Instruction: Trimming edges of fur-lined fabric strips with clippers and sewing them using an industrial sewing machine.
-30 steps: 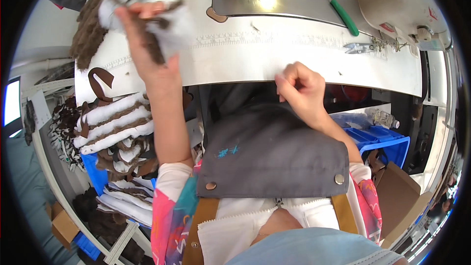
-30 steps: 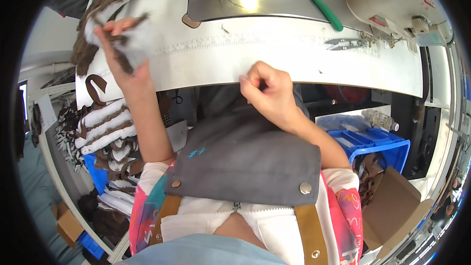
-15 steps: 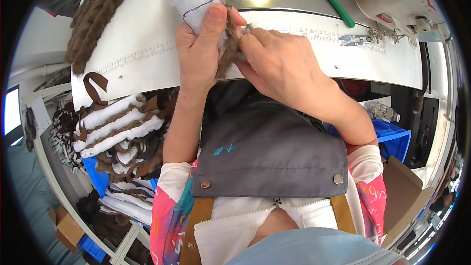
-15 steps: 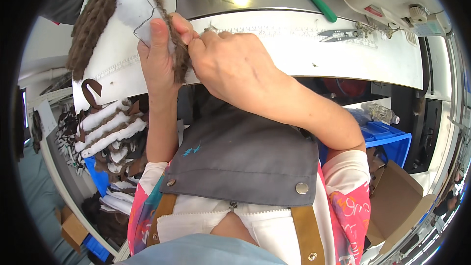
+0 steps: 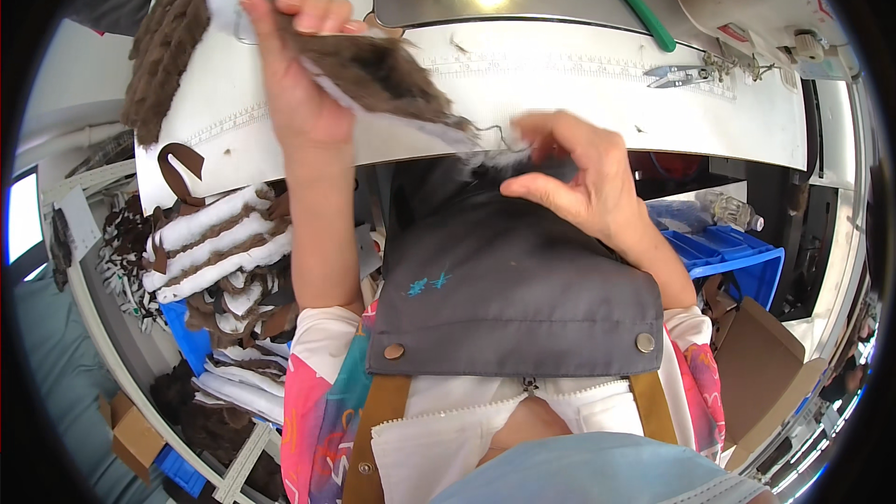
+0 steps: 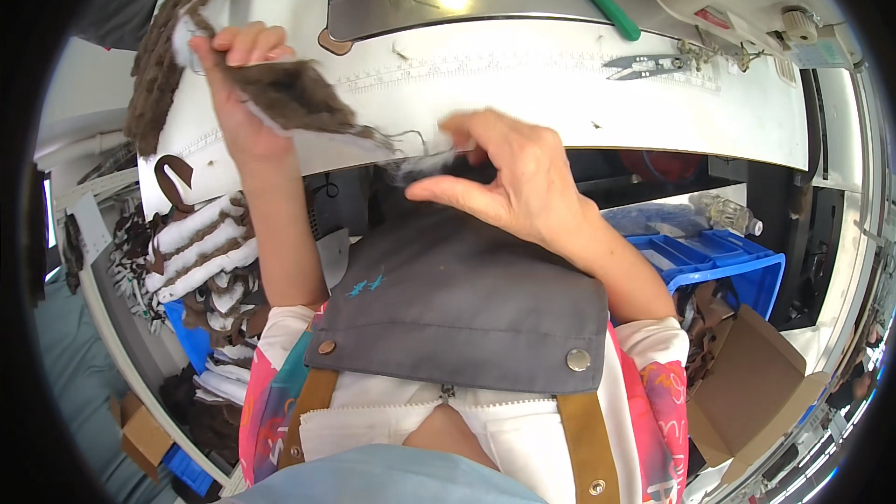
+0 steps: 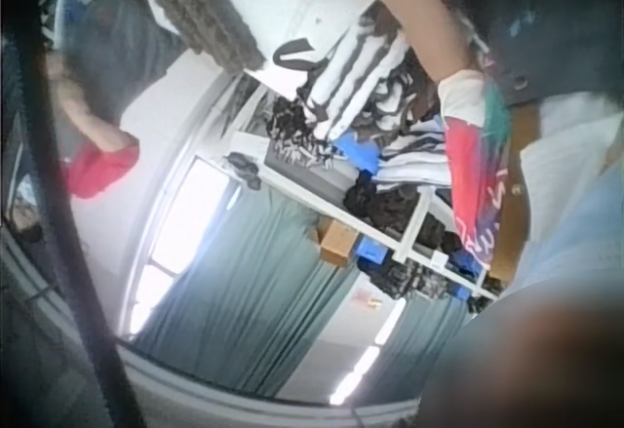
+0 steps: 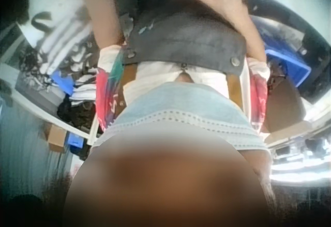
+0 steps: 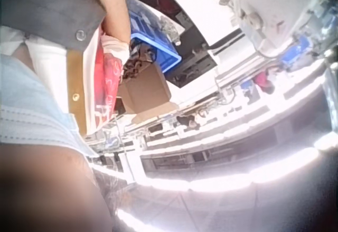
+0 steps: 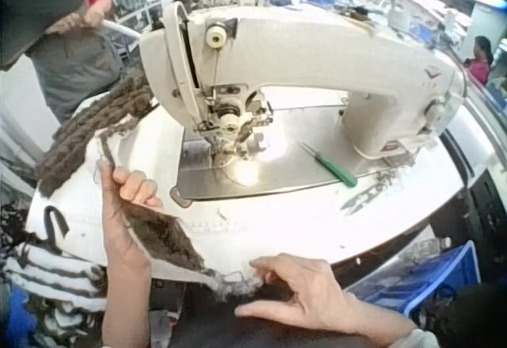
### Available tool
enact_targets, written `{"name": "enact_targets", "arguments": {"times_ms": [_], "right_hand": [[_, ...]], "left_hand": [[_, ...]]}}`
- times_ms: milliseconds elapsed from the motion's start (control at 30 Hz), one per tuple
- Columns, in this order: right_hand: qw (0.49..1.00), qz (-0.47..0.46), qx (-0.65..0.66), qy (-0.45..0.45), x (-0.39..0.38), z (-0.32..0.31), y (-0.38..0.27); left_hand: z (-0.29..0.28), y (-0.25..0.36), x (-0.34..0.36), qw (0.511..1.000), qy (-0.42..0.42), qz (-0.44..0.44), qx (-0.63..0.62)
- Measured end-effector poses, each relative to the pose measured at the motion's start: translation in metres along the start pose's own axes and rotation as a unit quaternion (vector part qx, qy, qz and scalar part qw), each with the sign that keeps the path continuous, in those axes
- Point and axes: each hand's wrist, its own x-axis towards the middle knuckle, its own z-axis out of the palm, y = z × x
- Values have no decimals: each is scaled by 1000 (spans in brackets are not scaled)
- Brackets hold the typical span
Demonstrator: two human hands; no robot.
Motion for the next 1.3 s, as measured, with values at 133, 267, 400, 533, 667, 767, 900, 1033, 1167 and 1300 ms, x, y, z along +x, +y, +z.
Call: {"name": "enact_targets", "arguments": {"times_ms": [133, 267, 400, 533, 667, 767, 900, 1033, 1167, 1300], "right_hand": [[987, -92, -106, 77, 24, 13, -13], [984, -92, -150, 39, 28, 30, -12], [999, -9, 29, -39, 20, 24, -5], [854, 282, 421, -117, 15, 20, -4], [983, 47, 179, 10, 25, 19, 3], [982, -69, 122, 127, 26, 28, 5], [993, -94, -6, 67, 8, 33, 10], [989, -122, -38, 70, 10, 31, 7], [996, -79, -24, 31, 16, 26, 7], [991, -15, 108, -72, 16, 23, 6]], "left_hand": [[8, -35, -8, 998, 16, 9, 60], [10, -52, -9, 998, -34, 15, 43], [8, -52, -10, 999, -27, 7, 44], [21, -56, -17, 997, 20, -48, 54], [17, -64, -26, 972, 78, -42, 218], [22, -74, -27, 977, 109, -39, 180], [19, -81, -26, 995, 72, -50, 39], [24, -85, -32, 997, 29, -58, 38], [24, -89, -48, 959, 107, -58, 257], [8, -93, -50, 983, 49, -56, 171]]}}
